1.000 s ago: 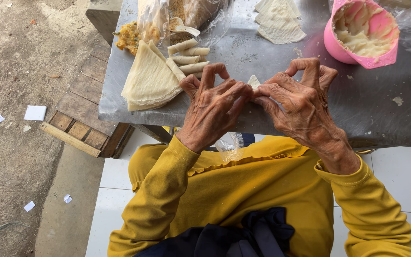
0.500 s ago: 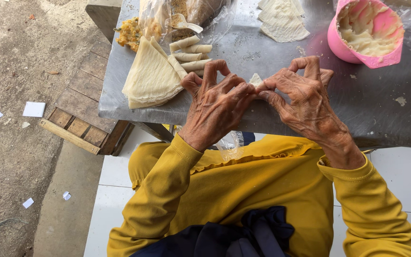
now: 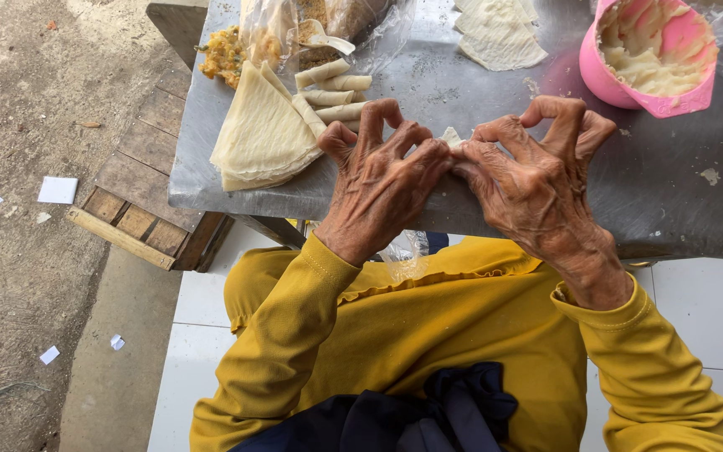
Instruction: The person places filling onto thin wrappers, folds them into triangular shapes, and rolls them into cylindrical spring rolls. The finished rolls are stacked on the table.
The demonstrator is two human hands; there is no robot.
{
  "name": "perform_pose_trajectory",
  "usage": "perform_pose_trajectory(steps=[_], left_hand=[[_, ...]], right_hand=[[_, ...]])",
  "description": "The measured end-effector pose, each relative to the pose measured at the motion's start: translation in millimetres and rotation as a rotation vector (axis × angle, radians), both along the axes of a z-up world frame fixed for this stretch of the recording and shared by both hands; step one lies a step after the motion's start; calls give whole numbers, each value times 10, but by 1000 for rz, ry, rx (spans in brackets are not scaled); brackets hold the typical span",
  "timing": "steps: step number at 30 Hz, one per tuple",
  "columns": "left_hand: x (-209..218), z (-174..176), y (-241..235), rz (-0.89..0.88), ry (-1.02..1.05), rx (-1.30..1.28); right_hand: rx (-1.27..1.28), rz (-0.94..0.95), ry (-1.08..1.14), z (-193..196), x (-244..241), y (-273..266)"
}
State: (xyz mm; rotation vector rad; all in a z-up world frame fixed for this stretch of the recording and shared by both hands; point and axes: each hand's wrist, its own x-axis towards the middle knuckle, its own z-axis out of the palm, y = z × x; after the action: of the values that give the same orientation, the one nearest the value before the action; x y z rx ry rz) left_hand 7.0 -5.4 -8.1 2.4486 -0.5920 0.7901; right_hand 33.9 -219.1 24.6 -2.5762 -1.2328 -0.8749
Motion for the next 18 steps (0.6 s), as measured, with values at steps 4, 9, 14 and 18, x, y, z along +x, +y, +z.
perform_pose_trajectory(steps=[4,9,14,18], left_hand=[[4,25,2,11,-15,39],[-2,35,-10,64,-52,91],[50,33,-12,24,-34,53],[51,41,-3,74,-76,121]], right_hand=[[-12,4,7,-4,28,-4],[7,2,-2,-20,37,-9],[-28,-2,-23,-23,76,-19],[-13,-2,-26,-39,95,-9]])
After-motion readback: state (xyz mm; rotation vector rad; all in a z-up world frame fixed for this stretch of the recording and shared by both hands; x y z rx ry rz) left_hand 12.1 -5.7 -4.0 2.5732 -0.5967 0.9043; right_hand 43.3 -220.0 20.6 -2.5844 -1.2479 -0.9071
